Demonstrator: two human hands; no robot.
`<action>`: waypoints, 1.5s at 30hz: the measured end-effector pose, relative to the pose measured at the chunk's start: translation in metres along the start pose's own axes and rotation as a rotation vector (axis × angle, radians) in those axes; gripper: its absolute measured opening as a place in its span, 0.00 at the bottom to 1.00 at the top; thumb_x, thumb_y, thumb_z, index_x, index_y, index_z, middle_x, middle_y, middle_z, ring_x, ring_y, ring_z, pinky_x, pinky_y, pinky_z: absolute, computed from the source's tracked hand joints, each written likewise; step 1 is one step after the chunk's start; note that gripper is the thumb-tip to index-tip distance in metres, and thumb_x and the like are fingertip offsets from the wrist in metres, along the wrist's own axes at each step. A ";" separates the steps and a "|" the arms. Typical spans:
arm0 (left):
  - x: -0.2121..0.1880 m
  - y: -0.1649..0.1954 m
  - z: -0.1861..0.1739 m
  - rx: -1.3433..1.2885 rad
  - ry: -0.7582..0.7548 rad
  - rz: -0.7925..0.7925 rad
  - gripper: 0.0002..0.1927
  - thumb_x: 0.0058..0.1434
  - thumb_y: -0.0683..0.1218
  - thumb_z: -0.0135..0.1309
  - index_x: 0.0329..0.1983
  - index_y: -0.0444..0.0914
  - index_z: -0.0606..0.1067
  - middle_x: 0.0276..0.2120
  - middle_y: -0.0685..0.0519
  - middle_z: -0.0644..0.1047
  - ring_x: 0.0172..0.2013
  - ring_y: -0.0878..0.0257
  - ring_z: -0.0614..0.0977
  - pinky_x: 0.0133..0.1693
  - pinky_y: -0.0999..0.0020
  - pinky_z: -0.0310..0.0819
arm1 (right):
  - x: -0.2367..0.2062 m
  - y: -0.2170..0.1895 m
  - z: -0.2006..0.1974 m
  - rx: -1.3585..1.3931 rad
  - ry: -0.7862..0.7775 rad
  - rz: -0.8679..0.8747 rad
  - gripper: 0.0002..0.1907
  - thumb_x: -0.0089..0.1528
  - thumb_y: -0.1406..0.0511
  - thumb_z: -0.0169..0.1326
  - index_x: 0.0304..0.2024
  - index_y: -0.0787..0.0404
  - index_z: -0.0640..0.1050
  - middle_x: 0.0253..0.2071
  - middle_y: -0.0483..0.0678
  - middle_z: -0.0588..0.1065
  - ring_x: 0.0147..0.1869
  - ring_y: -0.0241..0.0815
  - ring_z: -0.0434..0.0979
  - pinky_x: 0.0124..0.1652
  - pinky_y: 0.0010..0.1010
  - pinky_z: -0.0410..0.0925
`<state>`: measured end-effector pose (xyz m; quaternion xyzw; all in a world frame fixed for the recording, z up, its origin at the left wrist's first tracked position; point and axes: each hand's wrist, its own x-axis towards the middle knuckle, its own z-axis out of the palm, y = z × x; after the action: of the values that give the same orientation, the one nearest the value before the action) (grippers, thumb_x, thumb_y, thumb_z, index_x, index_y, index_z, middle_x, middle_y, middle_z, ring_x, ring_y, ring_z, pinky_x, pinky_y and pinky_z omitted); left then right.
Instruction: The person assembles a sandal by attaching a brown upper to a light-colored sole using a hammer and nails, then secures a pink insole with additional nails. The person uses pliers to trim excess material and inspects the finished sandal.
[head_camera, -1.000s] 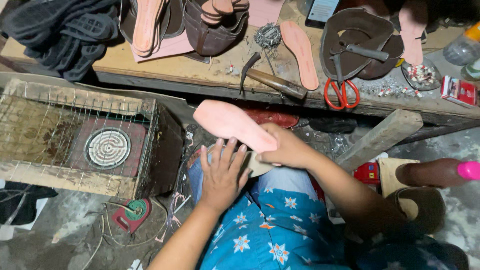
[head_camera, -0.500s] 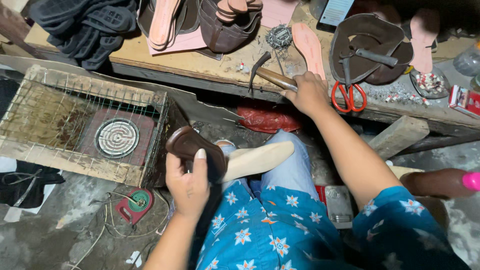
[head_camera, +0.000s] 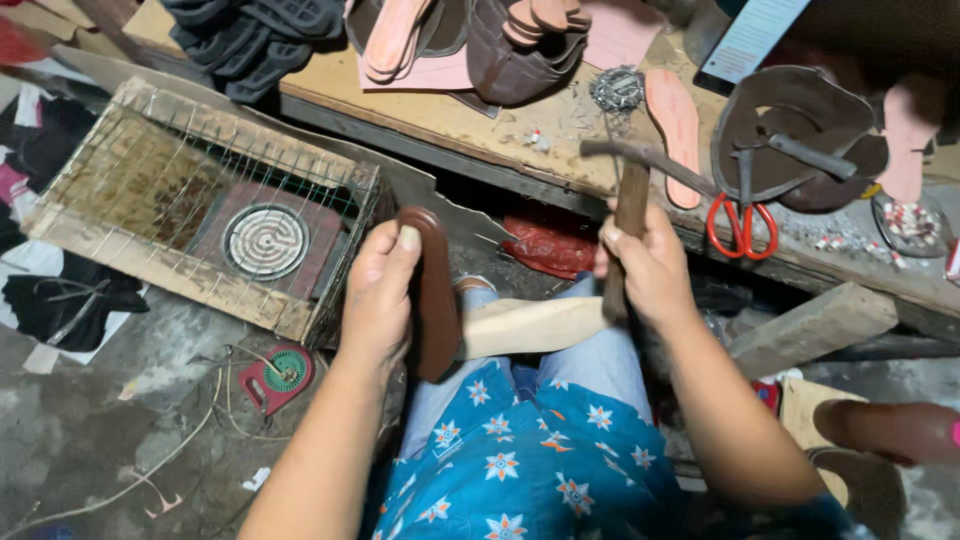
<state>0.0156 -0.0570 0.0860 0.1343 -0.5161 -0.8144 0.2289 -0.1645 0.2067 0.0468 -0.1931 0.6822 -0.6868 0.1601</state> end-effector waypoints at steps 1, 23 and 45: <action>0.003 -0.001 0.002 0.020 -0.021 -0.022 0.14 0.74 0.51 0.49 0.49 0.35 0.75 0.39 0.55 0.78 0.40 0.69 0.76 0.45 0.71 0.72 | -0.014 -0.012 0.009 0.033 -0.019 0.040 0.20 0.68 0.65 0.50 0.61 0.64 0.68 0.35 0.47 0.72 0.34 0.37 0.73 0.36 0.31 0.71; 0.010 -0.002 0.041 0.185 -0.212 0.185 0.26 0.74 0.66 0.42 0.40 0.39 0.70 0.34 0.59 0.71 0.37 0.72 0.69 0.41 0.74 0.66 | -0.089 -0.101 0.056 -0.039 -0.176 -0.147 0.09 0.70 0.69 0.48 0.48 0.70 0.73 0.38 0.49 0.74 0.38 0.35 0.74 0.40 0.26 0.71; -0.007 0.016 0.047 -0.079 -0.276 0.126 0.17 0.72 0.55 0.52 0.46 0.36 0.72 0.36 0.56 0.75 0.38 0.70 0.74 0.42 0.73 0.70 | -0.093 -0.079 0.045 0.165 -0.046 -0.186 0.19 0.66 0.69 0.50 0.57 0.72 0.70 0.52 0.55 0.75 0.53 0.43 0.79 0.56 0.39 0.74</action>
<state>0.0039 -0.0219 0.1204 -0.0208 -0.5178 -0.8287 0.2114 -0.0580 0.2133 0.1206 -0.2571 0.5986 -0.7480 0.1266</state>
